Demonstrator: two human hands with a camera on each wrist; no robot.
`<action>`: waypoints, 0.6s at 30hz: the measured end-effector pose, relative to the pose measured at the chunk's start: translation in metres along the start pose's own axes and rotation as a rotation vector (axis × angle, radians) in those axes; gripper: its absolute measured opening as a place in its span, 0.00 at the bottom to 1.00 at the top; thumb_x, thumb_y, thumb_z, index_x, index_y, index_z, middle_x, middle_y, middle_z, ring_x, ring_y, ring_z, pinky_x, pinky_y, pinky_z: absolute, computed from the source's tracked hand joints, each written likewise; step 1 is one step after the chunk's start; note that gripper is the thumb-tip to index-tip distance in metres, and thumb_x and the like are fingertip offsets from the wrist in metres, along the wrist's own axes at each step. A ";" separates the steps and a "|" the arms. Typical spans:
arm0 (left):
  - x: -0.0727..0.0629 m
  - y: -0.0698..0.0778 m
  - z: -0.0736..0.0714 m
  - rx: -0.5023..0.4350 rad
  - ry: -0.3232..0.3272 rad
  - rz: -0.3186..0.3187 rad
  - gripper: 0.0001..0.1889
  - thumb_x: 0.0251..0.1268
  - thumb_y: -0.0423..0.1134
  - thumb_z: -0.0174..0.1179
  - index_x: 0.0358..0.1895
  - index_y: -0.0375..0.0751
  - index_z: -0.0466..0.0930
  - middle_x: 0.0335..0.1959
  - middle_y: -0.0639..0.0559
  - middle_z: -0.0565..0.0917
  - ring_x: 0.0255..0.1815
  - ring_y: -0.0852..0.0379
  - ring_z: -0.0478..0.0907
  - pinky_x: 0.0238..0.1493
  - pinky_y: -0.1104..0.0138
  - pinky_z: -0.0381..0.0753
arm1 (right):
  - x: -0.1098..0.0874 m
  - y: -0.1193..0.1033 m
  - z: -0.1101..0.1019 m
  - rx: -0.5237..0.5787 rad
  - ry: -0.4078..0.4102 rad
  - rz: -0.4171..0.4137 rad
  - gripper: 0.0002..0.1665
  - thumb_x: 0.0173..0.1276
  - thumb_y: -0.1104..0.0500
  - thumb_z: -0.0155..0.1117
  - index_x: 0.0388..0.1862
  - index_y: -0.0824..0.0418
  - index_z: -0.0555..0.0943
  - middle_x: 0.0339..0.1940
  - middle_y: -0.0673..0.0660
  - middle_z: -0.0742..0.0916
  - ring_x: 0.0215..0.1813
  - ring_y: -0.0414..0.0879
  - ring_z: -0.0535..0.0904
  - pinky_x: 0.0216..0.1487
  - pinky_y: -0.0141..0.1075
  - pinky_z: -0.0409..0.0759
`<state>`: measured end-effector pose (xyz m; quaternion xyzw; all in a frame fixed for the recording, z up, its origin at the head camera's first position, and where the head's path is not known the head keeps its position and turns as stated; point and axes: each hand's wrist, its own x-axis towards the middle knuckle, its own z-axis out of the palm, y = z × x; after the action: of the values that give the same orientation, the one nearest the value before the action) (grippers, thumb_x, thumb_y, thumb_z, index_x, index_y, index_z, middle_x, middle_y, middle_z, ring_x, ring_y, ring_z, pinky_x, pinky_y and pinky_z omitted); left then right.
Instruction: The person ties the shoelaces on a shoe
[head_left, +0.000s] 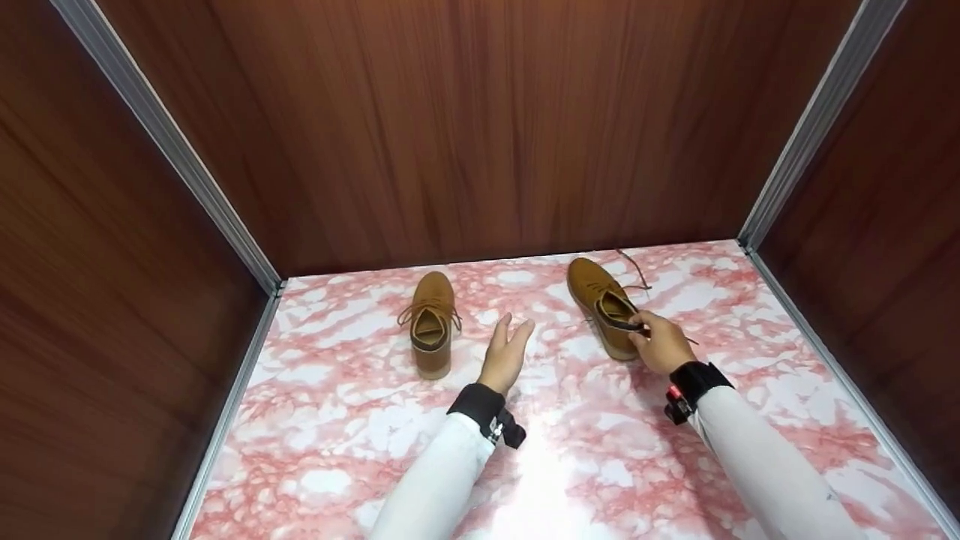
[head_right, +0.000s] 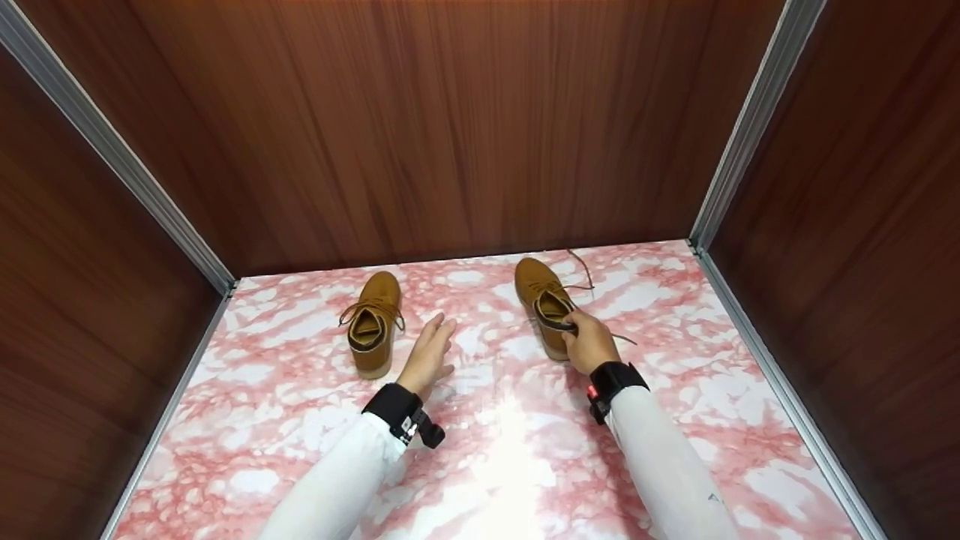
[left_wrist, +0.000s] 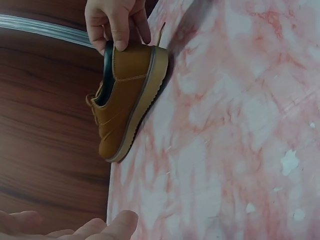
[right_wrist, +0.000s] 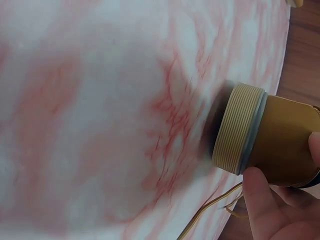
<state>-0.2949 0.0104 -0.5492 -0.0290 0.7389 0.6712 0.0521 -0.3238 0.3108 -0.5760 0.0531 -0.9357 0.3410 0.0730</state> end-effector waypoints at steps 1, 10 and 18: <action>0.000 -0.001 0.002 -0.008 -0.005 -0.009 0.43 0.74 0.63 0.54 0.83 0.44 0.55 0.84 0.37 0.59 0.83 0.38 0.60 0.81 0.45 0.63 | -0.001 -0.001 0.000 0.004 -0.003 0.003 0.09 0.74 0.64 0.64 0.51 0.62 0.81 0.54 0.70 0.88 0.55 0.65 0.86 0.56 0.55 0.82; -0.003 -0.014 0.012 -0.076 -0.042 -0.083 0.44 0.72 0.63 0.55 0.82 0.42 0.57 0.83 0.30 0.56 0.80 0.30 0.62 0.67 0.32 0.75 | -0.014 -0.022 0.007 0.189 -0.037 0.041 0.07 0.76 0.64 0.62 0.49 0.65 0.80 0.56 0.69 0.87 0.58 0.64 0.87 0.56 0.46 0.87; -0.005 -0.026 0.013 -0.069 -0.070 -0.137 0.46 0.72 0.62 0.56 0.83 0.39 0.53 0.82 0.28 0.57 0.79 0.28 0.62 0.61 0.28 0.76 | -0.034 -0.051 0.024 0.394 -0.103 0.060 0.09 0.76 0.66 0.62 0.50 0.71 0.78 0.53 0.71 0.87 0.49 0.55 0.90 0.42 0.35 0.89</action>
<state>-0.2864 0.0207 -0.5756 -0.0578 0.7093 0.6916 0.1230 -0.2856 0.2581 -0.5679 0.0558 -0.8546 0.5162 0.0028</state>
